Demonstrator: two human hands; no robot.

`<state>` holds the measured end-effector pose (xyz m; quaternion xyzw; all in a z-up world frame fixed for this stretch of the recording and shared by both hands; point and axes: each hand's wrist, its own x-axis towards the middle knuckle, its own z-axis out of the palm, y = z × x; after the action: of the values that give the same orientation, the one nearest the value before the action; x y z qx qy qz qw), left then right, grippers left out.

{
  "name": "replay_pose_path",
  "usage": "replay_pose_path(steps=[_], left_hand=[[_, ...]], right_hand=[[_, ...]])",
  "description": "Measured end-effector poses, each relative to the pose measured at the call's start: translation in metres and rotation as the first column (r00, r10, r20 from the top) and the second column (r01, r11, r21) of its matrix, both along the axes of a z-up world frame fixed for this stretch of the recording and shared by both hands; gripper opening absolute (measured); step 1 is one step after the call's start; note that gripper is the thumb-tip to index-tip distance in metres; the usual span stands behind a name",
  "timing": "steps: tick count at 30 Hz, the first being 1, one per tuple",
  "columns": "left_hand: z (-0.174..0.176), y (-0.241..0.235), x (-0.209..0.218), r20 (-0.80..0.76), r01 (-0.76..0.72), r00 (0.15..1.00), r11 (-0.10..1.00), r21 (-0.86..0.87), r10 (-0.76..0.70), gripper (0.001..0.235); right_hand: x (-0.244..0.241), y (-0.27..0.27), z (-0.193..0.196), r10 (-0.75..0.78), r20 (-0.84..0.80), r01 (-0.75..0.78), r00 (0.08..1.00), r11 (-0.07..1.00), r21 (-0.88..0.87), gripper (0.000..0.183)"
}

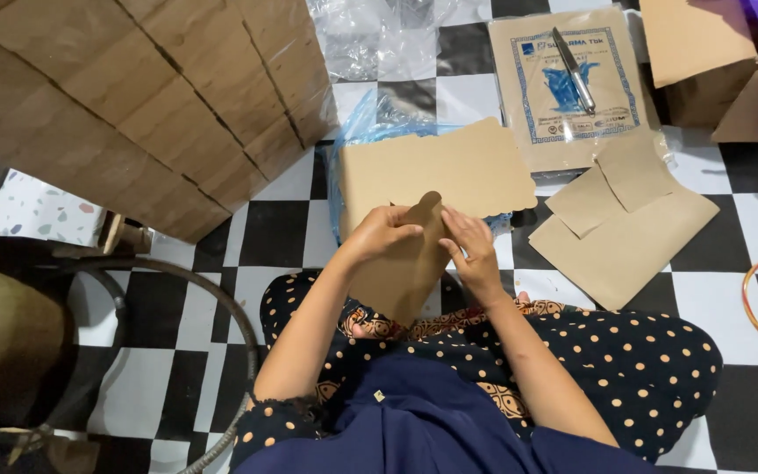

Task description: The person sits on a checkered floor and assembles a flat cardboard piece into a small box by folding the sides and tucking the flaps into slots. The person handles the cardboard by hand and completes the assembly of one box.

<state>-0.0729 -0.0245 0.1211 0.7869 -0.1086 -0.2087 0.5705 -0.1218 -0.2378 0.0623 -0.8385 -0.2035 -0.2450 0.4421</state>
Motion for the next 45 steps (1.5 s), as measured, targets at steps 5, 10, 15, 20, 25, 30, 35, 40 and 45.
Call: replay_pose_path(steps=[5, 10, 15, 20, 25, 30, 35, 40, 45], left_hand=[[0.027, 0.001, -0.014, 0.206, 0.004, 0.977, 0.978, 0.209, -0.048, 0.030], [0.018, 0.007, -0.016, 0.359, -0.079, 0.932, 0.941, 0.328, -0.047, 0.032], [0.038, -0.001, -0.020, 0.357, -0.097, 0.934, 0.954, 0.282, -0.010, 0.030], [0.052, 0.010, -0.017, 0.303, -0.227, 0.942, 0.938, 0.260, 0.144, 0.021], [0.027, 0.009, -0.010, 0.303, -0.299, 0.932, 0.895, 0.330, 0.200, 0.020], [0.018, 0.001, -0.004, 0.553, -0.227, 0.827, 0.841, 0.491, -0.099, 0.036], [0.021, 0.000, -0.010, 0.900, -0.535, 0.413, 0.837, 0.114, 0.141, 0.041], [-0.006, 0.009, -0.045, 0.541, -0.658, 0.521, 0.714, -0.238, 0.661, 0.057], [-0.072, 0.008, -0.035, -0.290, -0.664, 0.740, 0.591, -0.458, 0.607, 0.014]], right_hand=[[0.018, -0.003, -0.028, 0.142, -0.130, -0.126, 0.981, 0.985, 0.122, 0.034], [0.011, 0.005, 0.000, 0.237, -0.355, -0.136, 0.905, 0.948, 0.286, 0.015], [0.001, 0.017, 0.017, 0.212, -0.380, -0.112, 0.901, 0.957, 0.268, 0.008], [0.011, -0.010, -0.019, 0.205, -0.198, -0.175, 0.959, 0.972, 0.159, 0.019], [0.018, -0.018, -0.055, 0.162, -0.212, -0.141, 0.964, 0.984, 0.111, 0.018], [0.008, -0.001, -0.011, 0.223, -0.250, -0.210, 0.942, 0.974, 0.081, 0.015], [0.021, -0.004, -0.017, 0.086, -0.433, 0.085, 0.897, 0.928, 0.362, 0.008], [0.032, -0.028, -0.049, 0.019, -0.535, 0.349, 0.845, 0.738, 0.578, 0.006], [0.014, -0.010, 0.003, 0.157, -0.537, 0.356, 0.829, 0.592, 0.723, 0.007]])
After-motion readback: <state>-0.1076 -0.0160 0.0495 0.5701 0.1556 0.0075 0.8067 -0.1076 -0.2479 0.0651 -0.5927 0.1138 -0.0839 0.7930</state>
